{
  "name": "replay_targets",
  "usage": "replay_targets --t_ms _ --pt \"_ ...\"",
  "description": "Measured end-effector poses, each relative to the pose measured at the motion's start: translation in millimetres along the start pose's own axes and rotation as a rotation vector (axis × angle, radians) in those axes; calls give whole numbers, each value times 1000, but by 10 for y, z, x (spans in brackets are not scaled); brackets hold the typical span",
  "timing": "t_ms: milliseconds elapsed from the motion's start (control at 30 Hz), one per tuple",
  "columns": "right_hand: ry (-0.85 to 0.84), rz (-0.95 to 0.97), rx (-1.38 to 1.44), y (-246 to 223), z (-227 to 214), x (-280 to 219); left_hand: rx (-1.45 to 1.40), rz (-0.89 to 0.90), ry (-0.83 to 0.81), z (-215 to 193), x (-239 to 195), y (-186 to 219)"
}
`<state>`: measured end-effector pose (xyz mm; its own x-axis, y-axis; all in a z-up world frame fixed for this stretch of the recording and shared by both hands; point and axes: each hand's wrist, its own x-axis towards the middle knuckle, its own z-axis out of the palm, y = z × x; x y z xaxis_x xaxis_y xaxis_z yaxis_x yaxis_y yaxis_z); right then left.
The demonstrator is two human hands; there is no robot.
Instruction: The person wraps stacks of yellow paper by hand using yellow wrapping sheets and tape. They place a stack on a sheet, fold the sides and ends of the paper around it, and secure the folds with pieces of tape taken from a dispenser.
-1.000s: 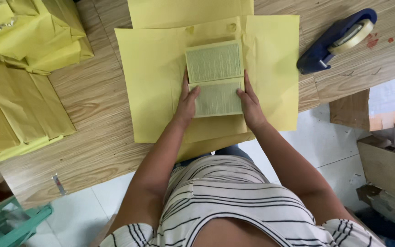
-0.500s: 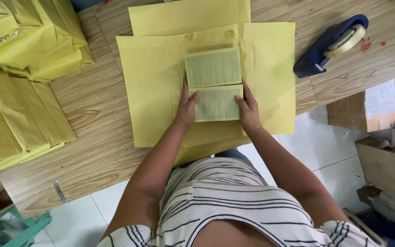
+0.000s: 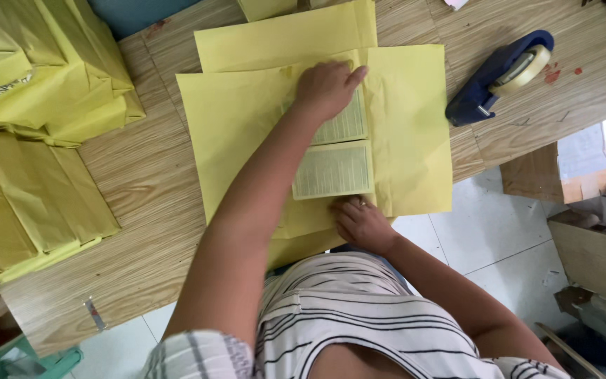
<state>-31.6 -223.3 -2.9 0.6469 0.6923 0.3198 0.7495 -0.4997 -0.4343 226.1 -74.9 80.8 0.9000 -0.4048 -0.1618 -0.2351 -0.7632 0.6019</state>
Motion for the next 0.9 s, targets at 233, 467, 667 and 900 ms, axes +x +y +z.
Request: replay_targets --t_ms 233,467,667,900 --pt "-28 141 -174 212 272 -176 142 -226 -416 136 277 39" --pt "94 230 -8 334 191 -563 449 298 344 255 -386 -123" --pt "463 720 -333 1095 24 -1664 376 6 -181 339 -1012 -54" --pt "800 1508 671 937 -334 -1515 420 42 -100 706 -1028 -196"
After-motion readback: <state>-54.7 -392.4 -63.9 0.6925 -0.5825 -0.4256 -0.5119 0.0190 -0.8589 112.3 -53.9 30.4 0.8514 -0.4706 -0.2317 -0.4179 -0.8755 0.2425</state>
